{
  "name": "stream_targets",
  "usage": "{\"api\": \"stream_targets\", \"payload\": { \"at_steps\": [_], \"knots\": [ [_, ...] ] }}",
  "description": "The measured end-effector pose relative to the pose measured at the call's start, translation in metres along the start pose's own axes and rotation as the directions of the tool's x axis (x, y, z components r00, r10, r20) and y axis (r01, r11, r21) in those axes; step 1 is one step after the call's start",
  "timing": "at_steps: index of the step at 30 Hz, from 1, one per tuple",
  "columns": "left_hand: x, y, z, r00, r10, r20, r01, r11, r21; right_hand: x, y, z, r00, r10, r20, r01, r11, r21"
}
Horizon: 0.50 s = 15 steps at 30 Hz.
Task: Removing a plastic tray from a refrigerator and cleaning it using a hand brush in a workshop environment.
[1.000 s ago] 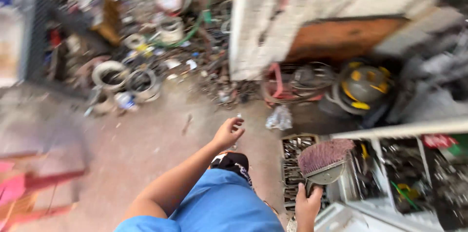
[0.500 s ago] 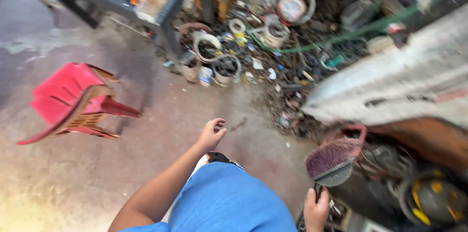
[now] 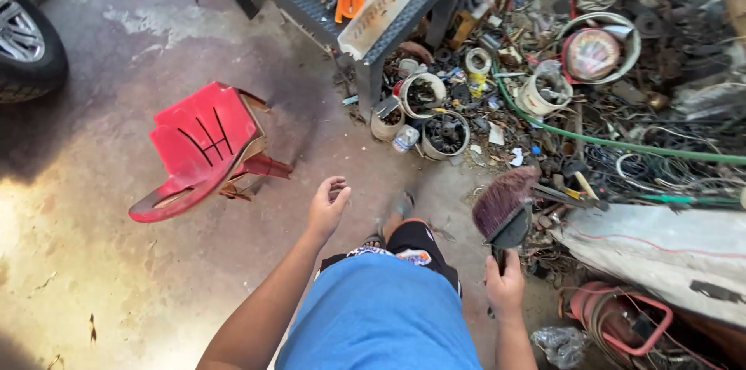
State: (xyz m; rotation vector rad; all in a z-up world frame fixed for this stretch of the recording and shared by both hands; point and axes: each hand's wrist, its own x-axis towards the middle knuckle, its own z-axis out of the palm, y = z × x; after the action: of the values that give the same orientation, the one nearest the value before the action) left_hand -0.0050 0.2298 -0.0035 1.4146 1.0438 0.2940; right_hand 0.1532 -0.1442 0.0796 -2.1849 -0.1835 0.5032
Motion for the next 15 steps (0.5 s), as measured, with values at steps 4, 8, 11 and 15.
{"api": "stream_targets", "payload": {
  "at_steps": [4, 8, 11, 15],
  "knots": [
    [0.047, 0.046, -0.006, 0.999, -0.052, -0.009, 0.052, 0.998, -0.037, 0.068, -0.028, 0.033, 0.993, 0.107, 0.058, -0.106, 0.994, -0.027],
    [0.112, 0.086, -0.006, 0.988, -0.151, -0.02, 0.149, 0.986, -0.072, 0.142, -0.061, 0.067, 0.994, 0.033, 0.101, -0.038, 0.998, 0.044],
    [0.16, 0.105, -0.007, 0.979, -0.202, -0.027, 0.198, 0.975, -0.096, 0.19, -0.081, 0.089, 0.996, -0.027, 0.083, 0.015, 0.989, 0.148],
    [0.22, 0.124, -0.007, 0.97, -0.245, -0.004, 0.243, 0.963, -0.117, 0.231, -0.119, 0.098, 0.997, -0.048, 0.065, 0.033, 0.977, 0.21]
  ]
}}
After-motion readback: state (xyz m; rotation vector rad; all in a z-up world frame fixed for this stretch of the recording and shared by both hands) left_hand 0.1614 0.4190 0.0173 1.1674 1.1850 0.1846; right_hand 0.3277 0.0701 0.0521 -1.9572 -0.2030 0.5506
